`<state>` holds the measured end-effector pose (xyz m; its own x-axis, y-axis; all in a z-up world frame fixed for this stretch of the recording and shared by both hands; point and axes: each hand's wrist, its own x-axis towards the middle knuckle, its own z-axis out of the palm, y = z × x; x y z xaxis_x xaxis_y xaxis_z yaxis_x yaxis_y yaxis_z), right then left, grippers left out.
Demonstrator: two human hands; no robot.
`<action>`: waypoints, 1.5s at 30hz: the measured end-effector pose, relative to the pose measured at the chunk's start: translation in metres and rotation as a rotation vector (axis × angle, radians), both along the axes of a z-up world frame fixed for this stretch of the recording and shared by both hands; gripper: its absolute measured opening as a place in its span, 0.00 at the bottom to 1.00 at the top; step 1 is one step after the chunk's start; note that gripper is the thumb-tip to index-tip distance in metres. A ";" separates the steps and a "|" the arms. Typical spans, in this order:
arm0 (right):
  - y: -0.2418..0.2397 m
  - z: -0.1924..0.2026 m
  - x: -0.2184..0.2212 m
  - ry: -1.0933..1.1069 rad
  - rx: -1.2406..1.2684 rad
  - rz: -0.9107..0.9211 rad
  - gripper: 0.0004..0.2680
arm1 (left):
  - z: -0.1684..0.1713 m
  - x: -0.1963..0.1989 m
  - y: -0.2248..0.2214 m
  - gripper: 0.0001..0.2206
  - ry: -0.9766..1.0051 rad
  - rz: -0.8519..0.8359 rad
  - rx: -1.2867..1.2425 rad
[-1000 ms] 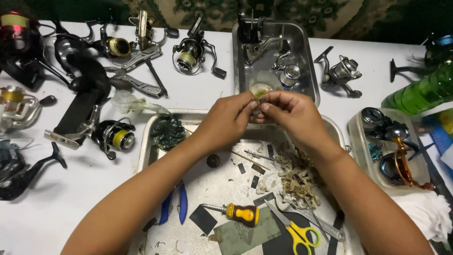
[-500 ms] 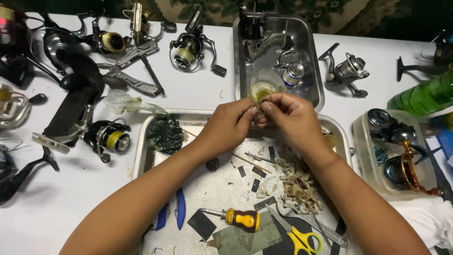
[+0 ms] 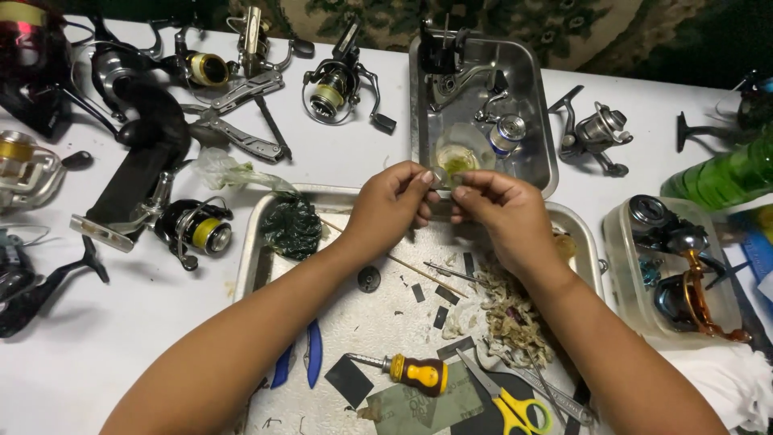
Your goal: Repairing a fishing reel by cutting a small piece of material and cleaning/assembling internal components.
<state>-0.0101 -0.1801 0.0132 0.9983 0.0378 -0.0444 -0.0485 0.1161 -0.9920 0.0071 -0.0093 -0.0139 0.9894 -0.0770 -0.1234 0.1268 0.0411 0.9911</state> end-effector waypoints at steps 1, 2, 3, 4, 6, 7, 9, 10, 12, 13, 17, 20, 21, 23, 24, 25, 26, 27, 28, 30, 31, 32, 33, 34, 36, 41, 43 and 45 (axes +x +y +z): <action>-0.001 -0.002 0.002 -0.004 -0.001 0.000 0.09 | 0.002 0.000 0.000 0.09 -0.004 0.000 -0.001; -0.002 -0.003 0.004 -0.004 -0.017 -0.002 0.09 | 0.003 -0.001 0.000 0.09 0.011 0.001 -0.031; -0.004 -0.007 0.003 0.005 -0.034 -0.006 0.08 | 0.003 -0.003 0.000 0.09 0.034 -0.001 -0.062; -0.007 -0.011 0.007 0.008 -0.035 -0.008 0.08 | 0.003 -0.003 0.000 0.09 0.038 -0.003 -0.064; -0.011 -0.020 0.014 -0.031 -0.049 -0.019 0.07 | 0.004 -0.003 0.001 0.09 0.062 0.007 -0.084; -0.011 -0.021 0.014 -0.030 -0.050 -0.019 0.07 | 0.003 -0.004 0.001 0.09 0.064 0.007 -0.085; -0.012 -0.022 0.017 -0.053 -0.069 -0.015 0.07 | 0.002 -0.003 0.002 0.08 0.073 0.010 -0.107; -0.008 -0.016 0.014 -0.059 -0.069 -0.015 0.07 | 0.003 -0.002 0.003 0.08 0.067 0.010 -0.107; -0.004 -0.006 0.005 -0.050 -0.056 -0.010 0.09 | 0.003 -0.004 0.002 0.07 0.095 -0.003 -0.089; -0.005 -0.006 0.007 -0.048 -0.057 -0.012 0.09 | 0.005 -0.005 0.003 0.07 0.097 -0.005 -0.090; -0.003 0.000 0.006 -0.038 -0.116 0.034 0.09 | 0.009 -0.008 0.004 0.06 0.055 -0.015 -0.032; -0.005 -0.007 0.007 -0.014 -0.166 0.043 0.06 | 0.004 -0.005 0.005 0.06 0.004 -0.009 0.003; -0.006 -0.012 0.010 -0.016 -0.155 0.050 0.06 | 0.002 -0.002 0.006 0.06 -0.032 -0.001 0.027; -0.006 -0.008 0.005 -0.008 -0.145 0.036 0.05 | 0.006 -0.004 0.006 0.07 -0.035 0.029 -0.025; -0.006 -0.007 0.003 0.001 -0.136 0.023 0.04 | 0.008 -0.005 0.007 0.09 -0.037 0.060 -0.078; -0.007 -0.009 0.004 0.003 -0.136 0.024 0.04 | 0.006 -0.004 0.008 0.09 -0.035 0.060 -0.078; -0.007 -0.011 0.005 -0.007 -0.138 0.020 0.04 | 0.003 -0.003 0.009 0.10 -0.055 0.060 -0.074; -0.008 -0.013 0.007 -0.019 -0.140 0.018 0.04 | 0.001 -0.002 0.010 0.12 -0.077 0.060 -0.069; -0.008 -0.010 0.006 -0.018 -0.139 0.019 0.04 | 0.004 -0.005 0.008 0.12 -0.077 0.061 -0.068; -0.007 -0.004 0.004 0.003 -0.104 0.005 0.03 | 0.009 -0.010 0.005 0.11 -0.107 -0.019 -0.119; -0.007 -0.002 0.003 0.002 -0.103 0.003 0.03 | 0.009 -0.011 0.003 0.11 -0.108 -0.021 -0.118; -0.006 -0.001 0.003 0.001 -0.105 0.006 0.04 | 0.009 -0.012 0.001 0.14 -0.101 -0.044 -0.110; -0.006 0.000 0.003 0.003 -0.109 0.010 0.04 | 0.008 -0.013 -0.001 0.17 -0.093 -0.067 -0.104; -0.006 -0.001 0.002 0.005 -0.108 0.009 0.04 | 0.001 -0.011 -0.002 0.17 -0.091 -0.068 -0.104; -0.004 -0.003 0.002 -0.003 -0.124 0.000 0.04 | -0.012 -0.004 -0.001 0.10 -0.084 -0.005 -0.100; -0.028 0.020 0.010 -0.169 -0.211 -0.155 0.05 | 0.001 0.001 0.015 0.10 -0.145 0.072 -0.098; -0.037 0.030 0.017 -0.240 -0.257 -0.194 0.05 | 0.005 0.005 0.020 0.11 -0.168 0.091 -0.094; -0.047 0.036 0.022 -0.359 -0.397 -0.160 0.03 | 0.006 0.008 0.022 0.11 -0.207 0.106 -0.075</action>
